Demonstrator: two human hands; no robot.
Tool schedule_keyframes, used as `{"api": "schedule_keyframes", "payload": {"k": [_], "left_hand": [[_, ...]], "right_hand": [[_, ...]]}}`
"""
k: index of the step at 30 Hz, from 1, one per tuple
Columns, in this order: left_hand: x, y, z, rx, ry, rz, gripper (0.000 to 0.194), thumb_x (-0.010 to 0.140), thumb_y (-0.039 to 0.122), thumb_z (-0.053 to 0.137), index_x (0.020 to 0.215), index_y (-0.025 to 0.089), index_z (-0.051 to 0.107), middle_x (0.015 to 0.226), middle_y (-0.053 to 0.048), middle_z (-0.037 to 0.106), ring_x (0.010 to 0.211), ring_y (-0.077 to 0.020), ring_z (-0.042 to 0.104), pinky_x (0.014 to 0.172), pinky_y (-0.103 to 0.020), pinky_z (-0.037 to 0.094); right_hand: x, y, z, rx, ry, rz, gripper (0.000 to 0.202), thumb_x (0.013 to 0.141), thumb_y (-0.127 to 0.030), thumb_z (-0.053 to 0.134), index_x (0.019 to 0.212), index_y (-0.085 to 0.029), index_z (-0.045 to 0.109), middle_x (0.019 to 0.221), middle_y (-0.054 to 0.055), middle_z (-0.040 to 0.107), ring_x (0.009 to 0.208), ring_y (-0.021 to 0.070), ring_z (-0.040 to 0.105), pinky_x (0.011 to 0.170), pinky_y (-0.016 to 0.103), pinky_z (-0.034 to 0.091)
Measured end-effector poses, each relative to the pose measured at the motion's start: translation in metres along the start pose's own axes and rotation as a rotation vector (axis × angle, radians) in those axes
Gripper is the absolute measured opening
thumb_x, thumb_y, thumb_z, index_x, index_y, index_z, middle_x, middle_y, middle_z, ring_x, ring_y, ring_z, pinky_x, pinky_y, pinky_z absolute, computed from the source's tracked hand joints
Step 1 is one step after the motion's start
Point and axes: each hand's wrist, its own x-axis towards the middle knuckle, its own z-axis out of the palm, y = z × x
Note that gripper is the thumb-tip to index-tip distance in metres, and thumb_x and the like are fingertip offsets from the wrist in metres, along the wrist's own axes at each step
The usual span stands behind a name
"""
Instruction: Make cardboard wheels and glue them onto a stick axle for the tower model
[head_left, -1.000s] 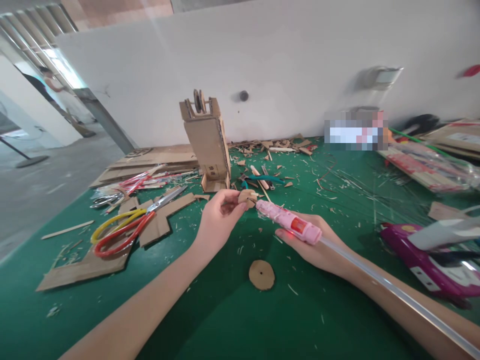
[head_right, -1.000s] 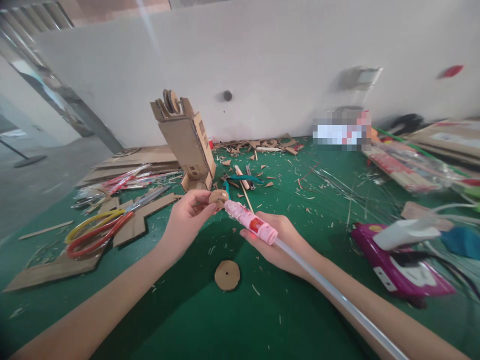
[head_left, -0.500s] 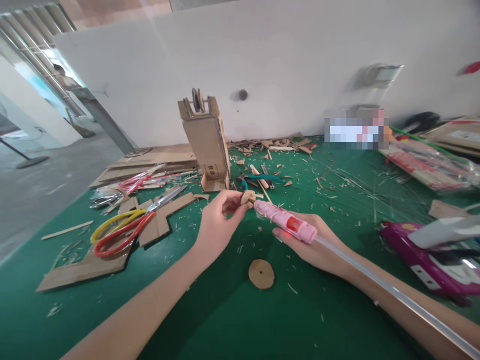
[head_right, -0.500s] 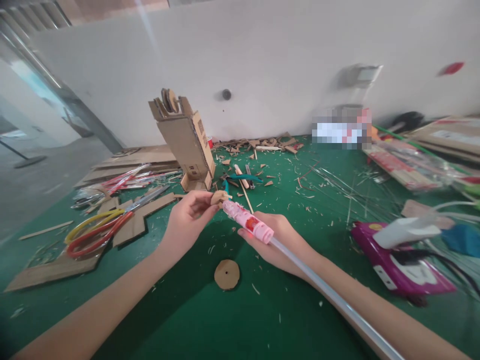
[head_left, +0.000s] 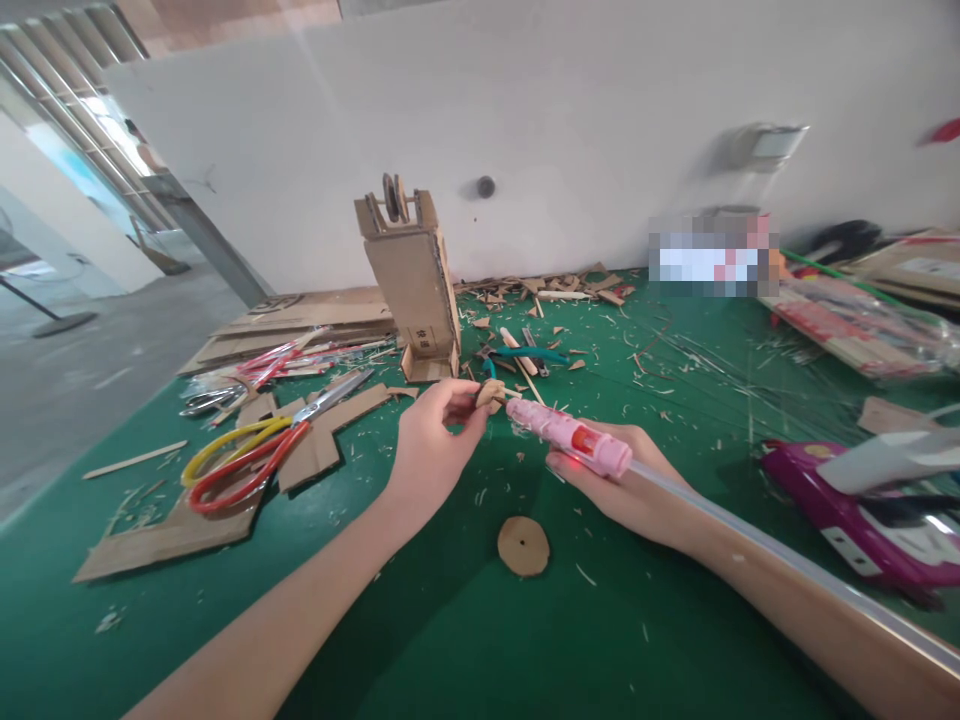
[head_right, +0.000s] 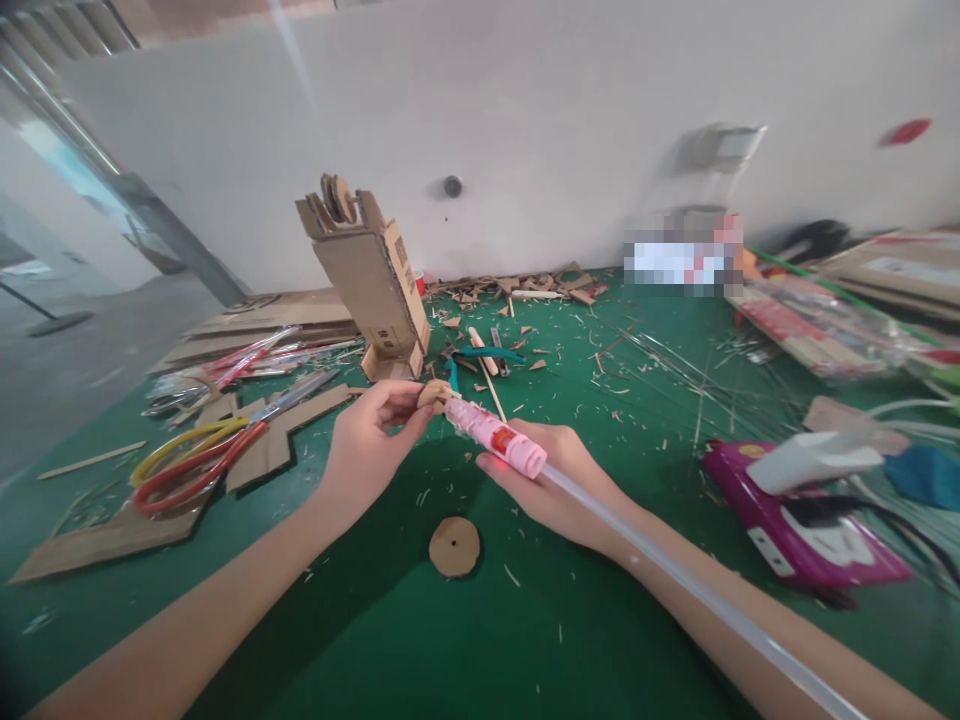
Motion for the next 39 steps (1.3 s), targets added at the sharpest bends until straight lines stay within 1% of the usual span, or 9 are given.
{"api": "schedule_keyframes", "payload": {"k": [3, 9, 12, 17, 24, 30, 34, 39], "left_hand": [[0.0005, 0.0008, -0.0006, -0.031, -0.003, -0.043, 0.013, 0.08, 0.024, 0.066, 0.092, 0.02, 0.064, 0.086, -0.003, 0.073, 0.075, -0.0153, 0.068, 0.07, -0.026, 0.056], [-0.0007, 0.003, -0.0007, -0.054, -0.044, -0.035, 0.015, 0.081, 0.022, 0.064, 0.096, 0.02, 0.065, 0.089, -0.003, 0.073, 0.077, -0.0156, 0.069, 0.073, -0.027, 0.056], [-0.001, 0.0042, -0.0005, -0.059, -0.05, -0.041, 0.015, 0.081, 0.023, 0.065, 0.096, 0.02, 0.065, 0.09, -0.003, 0.073, 0.078, -0.0152, 0.068, 0.073, -0.027, 0.056], [-0.0012, 0.0037, -0.0003, -0.056, -0.042, -0.056, 0.015, 0.08, 0.023, 0.067, 0.094, 0.02, 0.066, 0.087, -0.002, 0.073, 0.077, -0.0144, 0.068, 0.073, -0.026, 0.055], [0.0, 0.0033, -0.0012, -0.029, -0.035, -0.06, 0.015, 0.08, 0.024, 0.067, 0.094, 0.02, 0.066, 0.086, -0.003, 0.072, 0.076, -0.0154, 0.068, 0.073, -0.028, 0.056], [0.0003, 0.0033, -0.0007, -0.028, -0.022, -0.073, 0.015, 0.079, 0.026, 0.068, 0.093, 0.021, 0.066, 0.084, -0.003, 0.072, 0.074, -0.0159, 0.068, 0.07, -0.028, 0.056], [0.0001, 0.0025, -0.0008, -0.031, -0.024, -0.06, 0.014, 0.079, 0.027, 0.068, 0.092, 0.021, 0.066, 0.084, -0.003, 0.072, 0.073, -0.0165, 0.067, 0.069, -0.029, 0.057], [0.0008, 0.0002, -0.0014, -0.05, -0.014, -0.062, 0.017, 0.078, 0.029, 0.069, 0.093, 0.021, 0.066, 0.082, -0.003, 0.072, 0.074, -0.0166, 0.068, 0.068, -0.029, 0.057]], "right_hand": [[0.0004, -0.0002, -0.0001, -0.013, 0.011, -0.013, 0.027, 0.087, -0.041, 0.054, 0.072, -0.019, 0.058, 0.058, -0.002, 0.053, 0.05, 0.0112, 0.047, 0.043, 0.024, 0.035], [0.0002, 0.0005, -0.0005, -0.03, 0.004, -0.004, 0.027, 0.087, -0.043, 0.053, 0.077, -0.019, 0.061, 0.059, -0.002, 0.055, 0.051, 0.0116, 0.049, 0.045, 0.023, 0.038], [0.0002, 0.0007, 0.0001, -0.035, -0.004, 0.005, 0.028, 0.087, -0.043, 0.053, 0.075, -0.019, 0.06, 0.059, -0.002, 0.055, 0.05, 0.0113, 0.049, 0.045, 0.023, 0.037], [0.0008, -0.0011, 0.0008, -0.048, -0.019, 0.012, 0.031, 0.087, -0.043, 0.053, 0.068, -0.019, 0.056, 0.054, -0.003, 0.05, 0.047, 0.0106, 0.045, 0.043, 0.024, 0.033], [0.0007, -0.0017, -0.0012, -0.036, -0.02, 0.026, 0.027, 0.086, -0.042, 0.054, 0.074, -0.019, 0.06, 0.057, -0.003, 0.05, 0.049, 0.0103, 0.044, 0.042, 0.023, 0.032], [0.0015, -0.0027, -0.0012, -0.025, -0.023, 0.015, 0.03, 0.087, -0.041, 0.054, 0.066, -0.019, 0.054, 0.056, -0.003, 0.051, 0.048, 0.01, 0.044, 0.041, 0.023, 0.03], [0.0014, -0.0027, -0.001, -0.013, -0.027, 0.016, 0.028, 0.087, -0.041, 0.054, 0.069, -0.019, 0.055, 0.056, -0.003, 0.051, 0.048, 0.01, 0.043, 0.041, 0.024, 0.03], [-0.0007, 0.001, -0.0004, 0.008, -0.012, 0.02, 0.029, 0.087, -0.041, 0.054, 0.068, -0.02, 0.054, 0.055, -0.004, 0.048, 0.046, 0.0096, 0.041, 0.041, 0.023, 0.029]]}}
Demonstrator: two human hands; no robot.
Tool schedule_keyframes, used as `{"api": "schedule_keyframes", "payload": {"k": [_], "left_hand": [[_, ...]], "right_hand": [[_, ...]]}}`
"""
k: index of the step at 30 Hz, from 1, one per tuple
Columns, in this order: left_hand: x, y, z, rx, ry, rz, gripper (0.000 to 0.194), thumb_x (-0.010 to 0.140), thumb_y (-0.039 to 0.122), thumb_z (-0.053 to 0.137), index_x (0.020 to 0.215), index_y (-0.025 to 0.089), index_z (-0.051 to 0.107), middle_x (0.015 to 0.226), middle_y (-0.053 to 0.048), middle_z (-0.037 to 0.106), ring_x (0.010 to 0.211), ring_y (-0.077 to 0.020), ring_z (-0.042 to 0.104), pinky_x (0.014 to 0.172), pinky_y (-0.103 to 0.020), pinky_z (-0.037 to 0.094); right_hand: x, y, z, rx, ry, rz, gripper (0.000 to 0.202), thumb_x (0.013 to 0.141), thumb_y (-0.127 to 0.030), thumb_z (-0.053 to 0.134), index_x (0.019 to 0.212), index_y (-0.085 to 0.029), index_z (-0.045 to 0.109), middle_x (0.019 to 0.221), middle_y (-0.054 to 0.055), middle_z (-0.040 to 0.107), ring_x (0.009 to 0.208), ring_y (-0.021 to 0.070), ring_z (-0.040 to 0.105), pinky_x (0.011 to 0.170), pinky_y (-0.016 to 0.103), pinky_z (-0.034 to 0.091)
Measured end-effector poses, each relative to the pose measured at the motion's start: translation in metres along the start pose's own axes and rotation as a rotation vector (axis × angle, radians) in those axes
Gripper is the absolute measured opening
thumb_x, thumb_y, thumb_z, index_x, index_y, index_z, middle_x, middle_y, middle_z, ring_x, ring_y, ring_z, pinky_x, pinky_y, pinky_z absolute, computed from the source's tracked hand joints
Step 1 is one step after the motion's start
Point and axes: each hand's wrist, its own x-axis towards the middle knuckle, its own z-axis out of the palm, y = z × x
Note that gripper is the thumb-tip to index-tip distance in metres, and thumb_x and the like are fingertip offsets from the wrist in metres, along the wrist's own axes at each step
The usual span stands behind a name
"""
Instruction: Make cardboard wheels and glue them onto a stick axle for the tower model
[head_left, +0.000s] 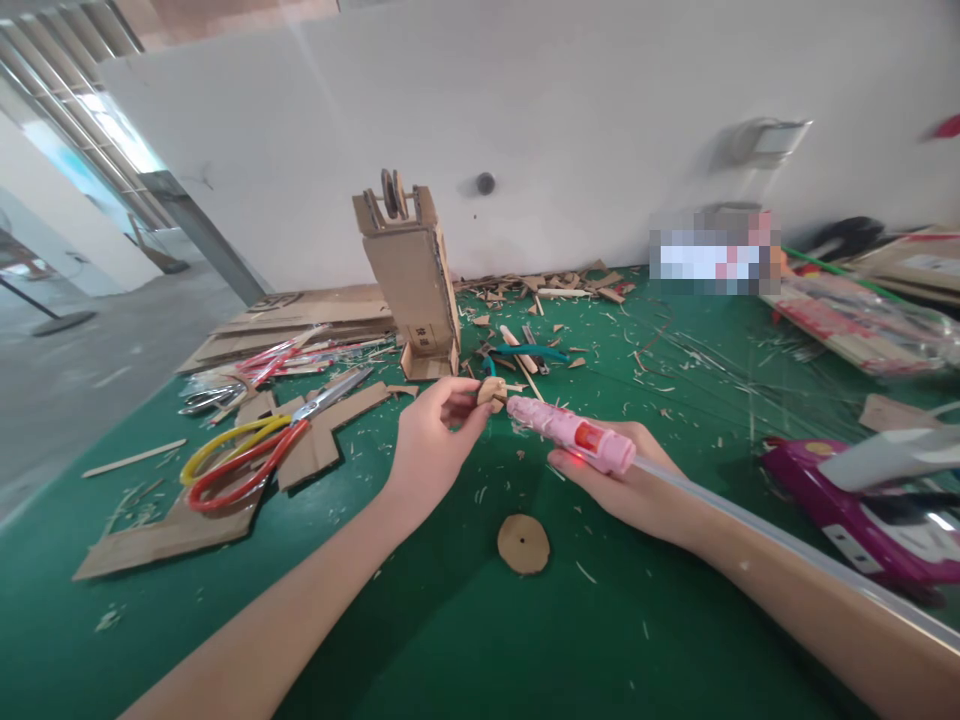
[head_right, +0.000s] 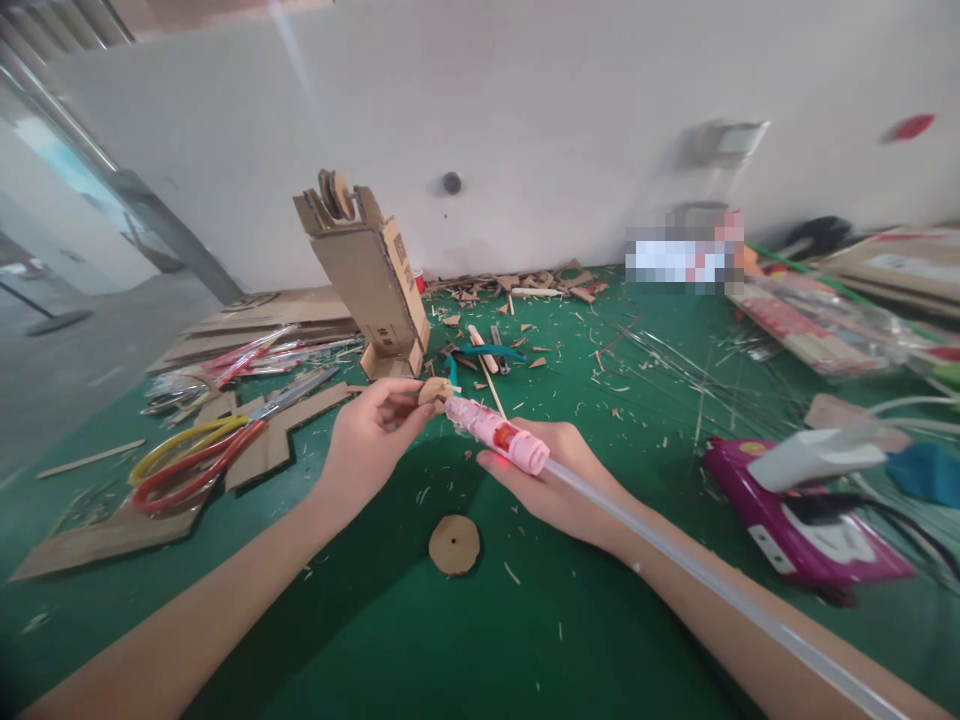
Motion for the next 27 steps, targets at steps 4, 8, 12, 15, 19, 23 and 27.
{"api": "schedule_keyframes", "payload": {"k": [4, 8, 12, 15, 19, 23, 27], "left_hand": [[0.0004, 0.0008, -0.0005, -0.012, -0.014, -0.018, 0.018, 0.079, 0.032, 0.069, 0.093, 0.021, 0.066, 0.082, -0.003, 0.072, 0.074, -0.0167, 0.068, 0.069, -0.029, 0.057], [-0.0002, 0.0024, -0.0002, -0.017, -0.035, 0.007, 0.015, 0.08, 0.03, 0.068, 0.093, 0.021, 0.066, 0.084, -0.003, 0.072, 0.076, -0.0166, 0.068, 0.07, -0.029, 0.057], [-0.0016, 0.0013, 0.0006, 0.014, 0.007, 0.033, 0.014, 0.08, 0.027, 0.067, 0.092, 0.021, 0.063, 0.086, -0.004, 0.071, 0.077, -0.0167, 0.067, 0.072, -0.03, 0.057], [-0.0028, -0.0006, 0.0006, 0.07, 0.074, 0.093, 0.011, 0.081, 0.024, 0.066, 0.089, 0.02, 0.061, 0.088, -0.004, 0.069, 0.08, -0.0167, 0.067, 0.075, -0.031, 0.057], [-0.0042, -0.0019, -0.0009, 0.155, 0.15, 0.212, 0.006, 0.083, 0.02, 0.062, 0.087, 0.02, 0.059, 0.087, -0.003, 0.063, 0.081, -0.0149, 0.065, 0.075, -0.029, 0.057], [-0.0048, -0.0015, -0.0029, 0.226, 0.181, 0.332, 0.006, 0.083, 0.016, 0.059, 0.086, 0.021, 0.058, 0.085, -0.002, 0.062, 0.081, -0.0147, 0.063, 0.074, -0.029, 0.056], [-0.0054, 0.0, -0.0038, 0.252, 0.188, 0.41, 0.008, 0.083, 0.013, 0.059, 0.085, 0.02, 0.058, 0.087, -0.003, 0.064, 0.082, -0.0153, 0.063, 0.073, -0.029, 0.054]], "right_hand": [[-0.0003, 0.0005, 0.0001, 0.012, 0.005, 0.009, 0.029, 0.087, -0.042, 0.054, 0.069, -0.019, 0.054, 0.054, -0.004, 0.047, 0.046, 0.0098, 0.041, 0.041, 0.023, 0.03], [0.0009, -0.0011, -0.0005, 0.003, 0.001, -0.01, 0.026, 0.087, -0.041, 0.054, 0.074, -0.019, 0.059, 0.059, -0.003, 0.051, 0.05, 0.0108, 0.045, 0.043, 0.023, 0.033], [0.0001, 0.0009, 0.0001, -0.026, 0.005, -0.051, 0.026, 0.087, -0.04, 0.054, 0.072, -0.019, 0.055, 0.059, -0.003, 0.05, 0.05, 0.011, 0.046, 0.045, 0.024, 0.035], [-0.0012, 0.0037, 0.0014, -0.063, 0.009, -0.116, 0.026, 0.088, -0.036, 0.053, 0.068, -0.02, 0.049, 0.061, -0.002, 0.051, 0.051, 0.0108, 0.048, 0.048, 0.023, 0.037], [-0.0018, 0.0047, 0.0024, -0.082, 0.029, -0.173, 0.025, 0.088, -0.033, 0.053, 0.068, -0.02, 0.045, 0.061, -0.002, 0.049, 0.05, 0.0103, 0.048, 0.047, 0.023, 0.036], [-0.0016, 0.0045, 0.0026, -0.115, 0.06, -0.218, 0.026, 0.087, -0.033, 0.053, 0.066, -0.021, 0.043, 0.059, -0.002, 0.047, 0.05, 0.0103, 0.046, 0.046, 0.023, 0.035], [-0.0016, 0.0049, 0.0031, -0.128, 0.066, -0.24, 0.026, 0.088, -0.032, 0.053, 0.067, -0.021, 0.044, 0.06, -0.002, 0.047, 0.05, 0.0101, 0.046, 0.046, 0.022, 0.035]]}}
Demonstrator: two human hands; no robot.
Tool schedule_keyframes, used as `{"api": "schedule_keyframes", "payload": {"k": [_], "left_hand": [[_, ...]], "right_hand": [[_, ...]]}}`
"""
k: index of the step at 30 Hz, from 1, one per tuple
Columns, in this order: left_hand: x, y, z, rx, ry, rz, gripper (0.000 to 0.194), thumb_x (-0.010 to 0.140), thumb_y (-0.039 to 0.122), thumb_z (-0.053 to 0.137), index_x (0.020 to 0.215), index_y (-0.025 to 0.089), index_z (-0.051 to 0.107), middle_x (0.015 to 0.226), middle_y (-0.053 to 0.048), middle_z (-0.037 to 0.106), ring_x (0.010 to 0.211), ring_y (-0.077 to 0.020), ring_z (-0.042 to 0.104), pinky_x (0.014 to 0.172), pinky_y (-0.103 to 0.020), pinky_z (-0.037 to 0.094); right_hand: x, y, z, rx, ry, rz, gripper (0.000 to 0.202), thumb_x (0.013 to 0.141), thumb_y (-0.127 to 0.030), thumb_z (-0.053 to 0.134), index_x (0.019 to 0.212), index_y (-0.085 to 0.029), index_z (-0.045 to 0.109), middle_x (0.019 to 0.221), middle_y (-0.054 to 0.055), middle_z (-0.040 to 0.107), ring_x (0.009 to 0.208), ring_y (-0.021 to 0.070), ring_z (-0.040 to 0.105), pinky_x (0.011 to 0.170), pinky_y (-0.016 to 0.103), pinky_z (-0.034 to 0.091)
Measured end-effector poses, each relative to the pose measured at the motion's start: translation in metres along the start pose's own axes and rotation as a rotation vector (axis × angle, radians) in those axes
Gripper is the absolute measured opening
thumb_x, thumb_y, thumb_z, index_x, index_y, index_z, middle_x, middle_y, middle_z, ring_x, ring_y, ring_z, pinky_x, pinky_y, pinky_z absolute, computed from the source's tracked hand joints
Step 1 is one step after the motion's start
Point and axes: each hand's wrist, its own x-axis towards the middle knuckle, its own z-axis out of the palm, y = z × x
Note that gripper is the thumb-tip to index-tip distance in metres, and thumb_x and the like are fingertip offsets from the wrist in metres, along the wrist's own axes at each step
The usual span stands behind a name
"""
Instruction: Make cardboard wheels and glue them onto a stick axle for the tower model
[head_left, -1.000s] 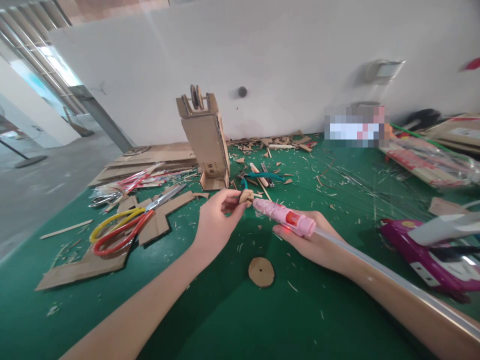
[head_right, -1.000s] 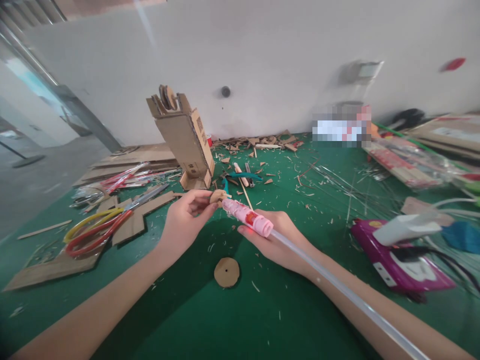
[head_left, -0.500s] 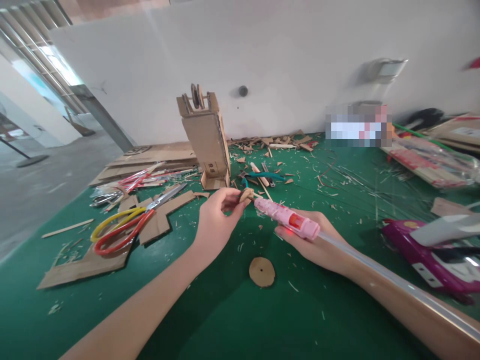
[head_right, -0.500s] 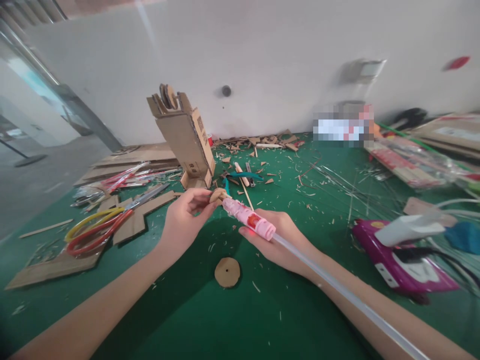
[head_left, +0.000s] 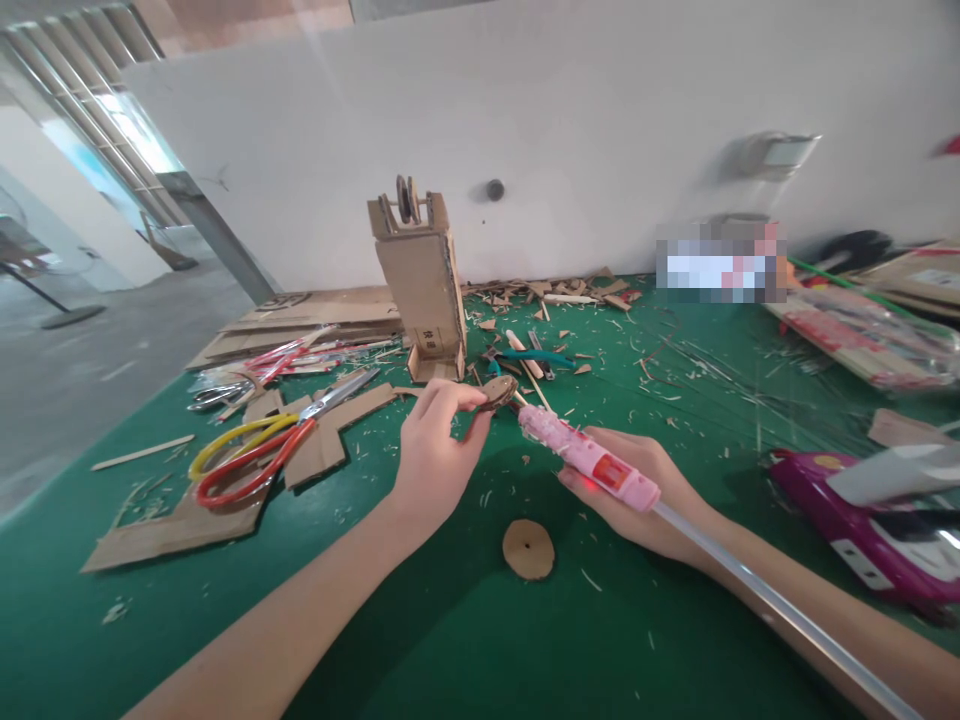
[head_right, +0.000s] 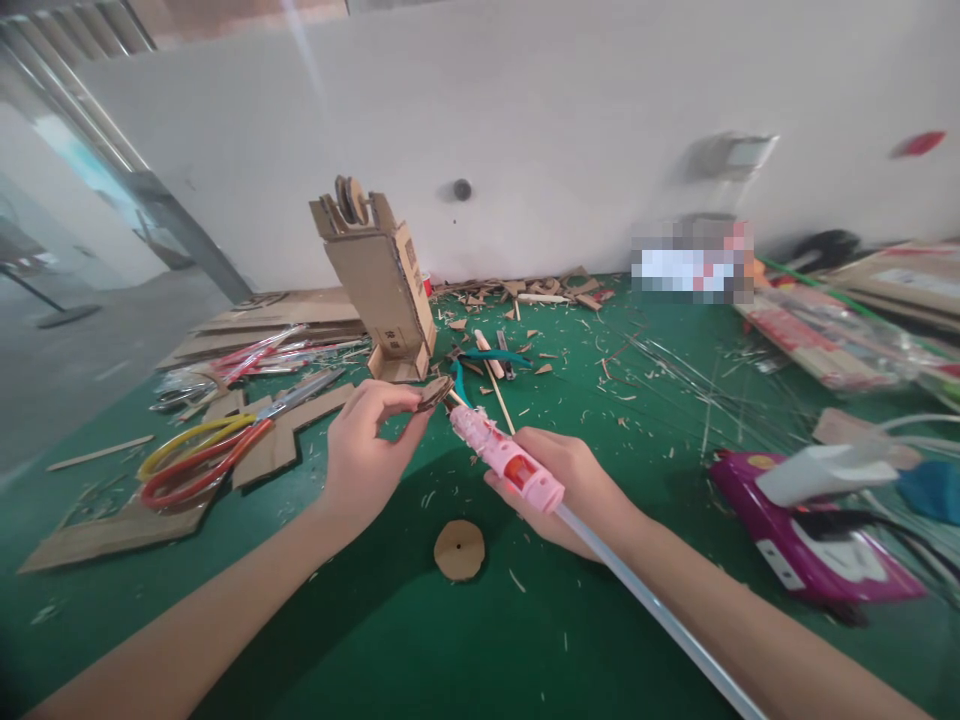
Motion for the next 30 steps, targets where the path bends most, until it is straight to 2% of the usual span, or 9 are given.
{"api": "schedule_keyframes", "payload": {"k": [3, 8, 11, 21, 26, 30], "left_hand": [[0.0001, 0.0015, 0.0008, -0.041, -0.016, -0.068, 0.005, 0.083, 0.016, 0.06, 0.085, 0.02, 0.059, 0.085, -0.003, 0.064, 0.08, -0.0151, 0.063, 0.073, -0.028, 0.054], [0.0026, 0.0003, 0.0045, -0.339, -0.107, -0.451, 0.014, 0.079, 0.028, 0.067, 0.085, 0.019, 0.058, 0.083, -0.003, 0.066, 0.076, -0.015, 0.066, 0.068, -0.027, 0.055], [0.0043, -0.0022, 0.0063, -0.418, -0.141, -0.557, 0.022, 0.075, 0.034, 0.071, 0.084, 0.018, 0.059, 0.078, -0.003, 0.066, 0.073, -0.0157, 0.066, 0.067, -0.029, 0.055], [0.0033, -0.0016, 0.0079, -0.529, -0.189, -0.622, 0.024, 0.075, 0.035, 0.072, 0.087, 0.017, 0.063, 0.079, -0.004, 0.071, 0.071, -0.0165, 0.069, 0.071, -0.031, 0.057], [0.0044, -0.0017, 0.0074, -0.565, -0.184, -0.66, 0.025, 0.075, 0.034, 0.072, 0.09, 0.015, 0.064, 0.08, -0.006, 0.073, 0.073, -0.0176, 0.07, 0.074, -0.034, 0.057], [0.0048, -0.0004, 0.0077, -0.581, -0.169, -0.676, 0.025, 0.075, 0.033, 0.072, 0.089, 0.015, 0.064, 0.08, -0.007, 0.073, 0.073, -0.018, 0.07, 0.075, -0.034, 0.057]], "right_hand": [[-0.0003, -0.0003, 0.0002, -0.006, 0.008, -0.02, 0.025, 0.088, -0.032, 0.054, 0.067, -0.021, 0.044, 0.06, -0.002, 0.047, 0.049, 0.0101, 0.046, 0.046, 0.022, 0.035], [-0.0009, -0.0014, -0.0002, -0.012, 0.038, 0.007, 0.024, 0.088, -0.033, 0.053, 0.068, -0.021, 0.045, 0.06, -0.002, 0.048, 0.05, 0.011, 0.048, 0.046, 0.023, 0.036], [-0.001, -0.0014, -0.0003, 0.001, 0.041, 0.042, 0.025, 0.087, -0.034, 0.053, 0.067, -0.021, 0.045, 0.059, -0.002, 0.049, 0.05, 0.0112, 0.048, 0.046, 0.023, 0.037], [-0.0002, 0.001, 0.0017, 0.0, -0.006, 0.146, 0.028, 0.087, -0.039, 0.053, 0.066, -0.021, 0.046, 0.059, -0.001, 0.053, 0.049, 0.0114, 0.05, 0.046, 0.024, 0.038], [0.0002, 0.0006, 0.0014, 0.034, -0.049, 0.204, 0.027, 0.087, -0.042, 0.052, 0.072, -0.019, 0.053, 0.061, 0.001, 0.058, 0.049, 0.0125, 0.052, 0.045, 0.024, 0.039], [-0.0005, 0.0014, 0.0021, 0.025, -0.064, 0.179, 0.028, 0.088, -0.042, 0.05, 0.074, -0.018, 0.057, 0.062, 0.002, 0.059, 0.048, 0.0124, 0.052, 0.046, 0.025, 0.04]]}}
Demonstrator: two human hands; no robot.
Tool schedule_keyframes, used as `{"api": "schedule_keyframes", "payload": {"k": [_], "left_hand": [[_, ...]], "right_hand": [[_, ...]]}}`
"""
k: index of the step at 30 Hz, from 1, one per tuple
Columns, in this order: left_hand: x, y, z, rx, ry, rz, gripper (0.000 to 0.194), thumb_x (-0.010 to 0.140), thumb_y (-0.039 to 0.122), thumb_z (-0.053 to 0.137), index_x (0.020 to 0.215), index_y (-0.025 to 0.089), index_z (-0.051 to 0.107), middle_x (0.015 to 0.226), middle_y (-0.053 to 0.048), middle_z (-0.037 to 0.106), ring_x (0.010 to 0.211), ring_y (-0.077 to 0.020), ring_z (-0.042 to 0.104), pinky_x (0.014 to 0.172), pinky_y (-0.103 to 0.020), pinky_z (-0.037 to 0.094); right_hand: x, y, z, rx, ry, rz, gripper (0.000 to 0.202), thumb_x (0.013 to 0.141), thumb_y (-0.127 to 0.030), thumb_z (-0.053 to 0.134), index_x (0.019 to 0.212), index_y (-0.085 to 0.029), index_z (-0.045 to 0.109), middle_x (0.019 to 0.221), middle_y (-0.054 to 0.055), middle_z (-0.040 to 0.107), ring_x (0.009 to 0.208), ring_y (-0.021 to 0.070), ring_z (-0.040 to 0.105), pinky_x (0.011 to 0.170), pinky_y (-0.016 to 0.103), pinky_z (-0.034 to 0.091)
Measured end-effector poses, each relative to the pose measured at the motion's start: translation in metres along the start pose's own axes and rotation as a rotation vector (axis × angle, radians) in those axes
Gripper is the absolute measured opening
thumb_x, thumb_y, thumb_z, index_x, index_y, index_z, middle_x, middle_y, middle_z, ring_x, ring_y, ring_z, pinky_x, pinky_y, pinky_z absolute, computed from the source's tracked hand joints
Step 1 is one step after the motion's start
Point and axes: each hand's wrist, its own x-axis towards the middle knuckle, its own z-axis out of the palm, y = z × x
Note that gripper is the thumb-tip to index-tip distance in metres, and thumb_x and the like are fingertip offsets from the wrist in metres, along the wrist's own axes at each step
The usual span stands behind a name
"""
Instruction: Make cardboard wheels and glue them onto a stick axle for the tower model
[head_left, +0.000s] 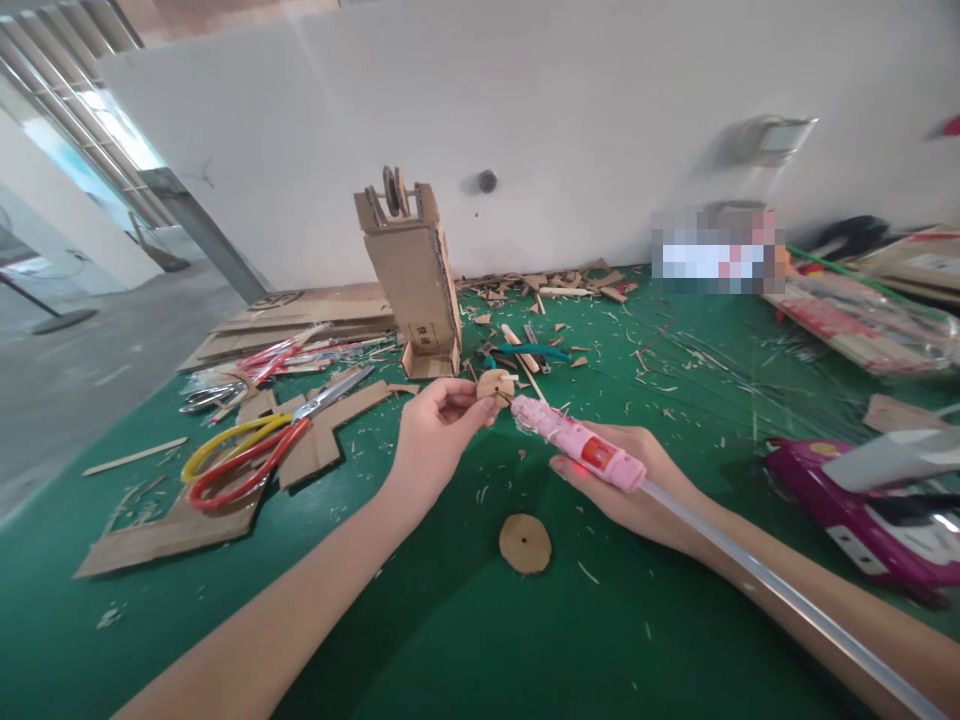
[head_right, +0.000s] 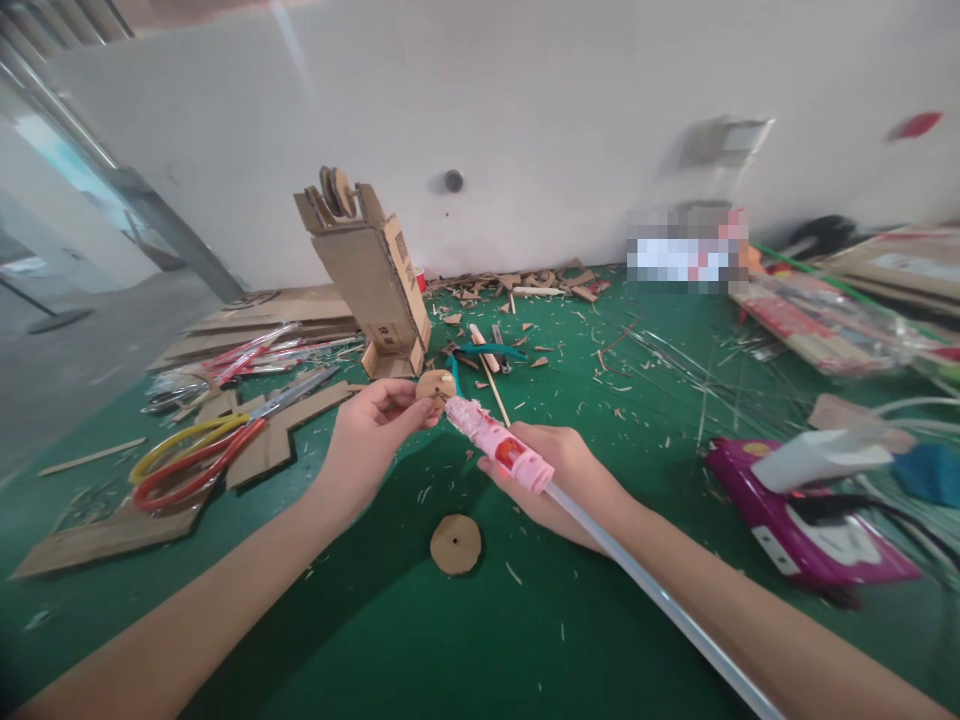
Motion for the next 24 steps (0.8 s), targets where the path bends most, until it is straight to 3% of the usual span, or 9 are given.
{"api": "schedule_keyframes", "payload": {"k": [15, 24], "left_hand": [[-0.0001, 0.0001, -0.0005, 0.006, -0.02, -0.016, 0.028, 0.074, 0.037, 0.072, 0.089, 0.014, 0.064, 0.079, -0.007, 0.072, 0.073, -0.0186, 0.069, 0.075, -0.035, 0.056], [-0.0003, 0.0016, 0.0004, 0.05, -0.028, -0.027, 0.028, 0.073, 0.035, 0.074, 0.087, 0.014, 0.064, 0.075, -0.005, 0.071, 0.071, -0.0168, 0.067, 0.073, -0.031, 0.055]], "right_hand": [[0.0009, 0.0007, 0.0004, -0.018, 0.056, -0.022, 0.029, 0.086, -0.042, 0.052, 0.068, -0.019, 0.054, 0.056, 0.0, 0.056, 0.047, 0.0125, 0.052, 0.044, 0.024, 0.038], [0.0002, 0.003, 0.0025, 0.005, 0.024, -0.039, 0.028, 0.087, -0.041, 0.052, 0.072, -0.018, 0.058, 0.058, 0.0, 0.059, 0.045, 0.011, 0.051, 0.043, 0.023, 0.038]]}}
